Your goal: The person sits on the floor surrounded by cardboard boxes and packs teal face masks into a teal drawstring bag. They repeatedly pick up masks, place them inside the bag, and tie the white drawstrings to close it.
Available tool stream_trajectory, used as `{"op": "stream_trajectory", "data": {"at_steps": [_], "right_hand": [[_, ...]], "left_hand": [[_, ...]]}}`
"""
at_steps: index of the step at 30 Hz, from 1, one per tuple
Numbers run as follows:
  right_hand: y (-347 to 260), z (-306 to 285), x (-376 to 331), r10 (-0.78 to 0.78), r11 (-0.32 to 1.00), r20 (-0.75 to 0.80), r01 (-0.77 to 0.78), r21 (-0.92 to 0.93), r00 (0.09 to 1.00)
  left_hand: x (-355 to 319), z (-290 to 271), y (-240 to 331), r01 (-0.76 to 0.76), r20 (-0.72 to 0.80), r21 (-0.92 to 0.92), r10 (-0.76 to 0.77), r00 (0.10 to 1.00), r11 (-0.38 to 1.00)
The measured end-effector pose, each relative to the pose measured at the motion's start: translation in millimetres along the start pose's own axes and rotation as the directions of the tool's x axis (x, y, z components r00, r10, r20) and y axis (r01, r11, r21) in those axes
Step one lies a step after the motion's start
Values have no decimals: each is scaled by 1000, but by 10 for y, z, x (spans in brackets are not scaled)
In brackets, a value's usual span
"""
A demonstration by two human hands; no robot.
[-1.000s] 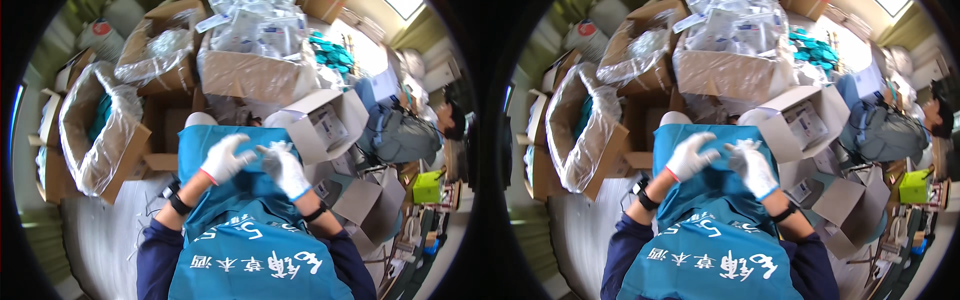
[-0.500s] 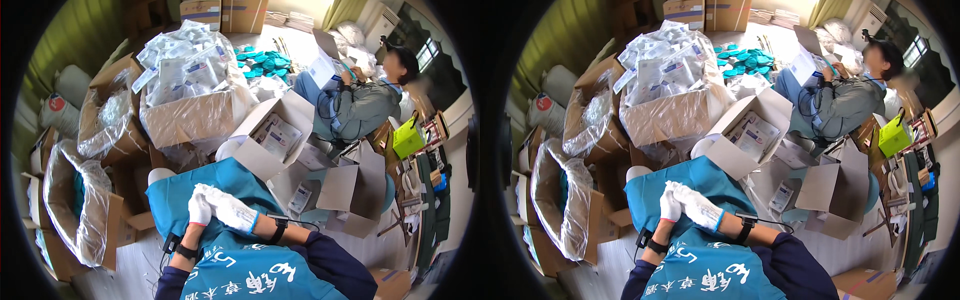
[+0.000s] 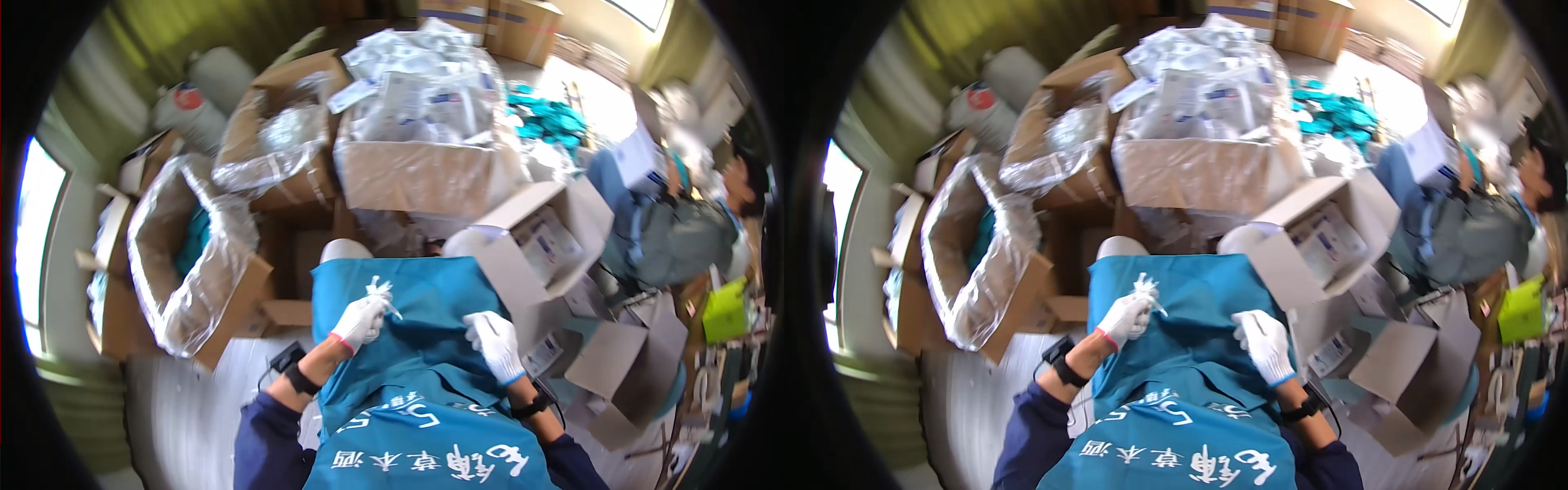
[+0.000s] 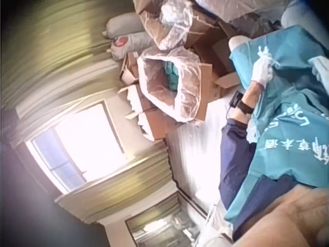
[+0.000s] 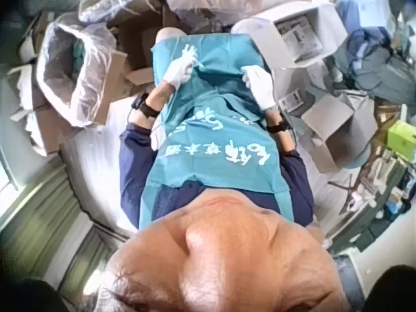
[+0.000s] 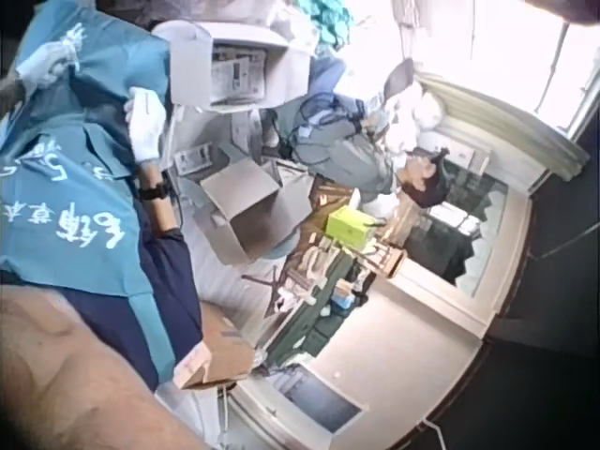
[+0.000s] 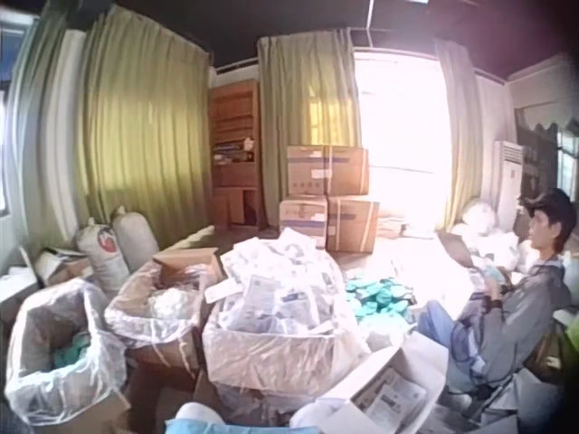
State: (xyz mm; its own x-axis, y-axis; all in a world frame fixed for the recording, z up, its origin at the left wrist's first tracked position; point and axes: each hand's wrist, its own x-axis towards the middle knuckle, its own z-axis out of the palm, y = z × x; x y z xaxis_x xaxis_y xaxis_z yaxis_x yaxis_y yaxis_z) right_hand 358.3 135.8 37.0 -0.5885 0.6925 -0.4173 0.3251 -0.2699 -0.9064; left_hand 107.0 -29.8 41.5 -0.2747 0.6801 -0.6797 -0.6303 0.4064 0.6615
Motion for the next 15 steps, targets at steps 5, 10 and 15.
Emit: {"op": "stream_trajectory", "data": {"at_steps": [5,10,15], "right_hand": [[25,115,33,-98,992,-36,95,-87,995],[55,147,52,-85,996,-54,85,4,995],[169,116,83,-143,987,-114,150,61,983]], "left_hand": [[357,-729,716,-554,263,692,552,791,463],[697,-1595,2915,-498,4,815,857,515,296],[757,-1622,3392,112,-281,959,844,456,259]]}}
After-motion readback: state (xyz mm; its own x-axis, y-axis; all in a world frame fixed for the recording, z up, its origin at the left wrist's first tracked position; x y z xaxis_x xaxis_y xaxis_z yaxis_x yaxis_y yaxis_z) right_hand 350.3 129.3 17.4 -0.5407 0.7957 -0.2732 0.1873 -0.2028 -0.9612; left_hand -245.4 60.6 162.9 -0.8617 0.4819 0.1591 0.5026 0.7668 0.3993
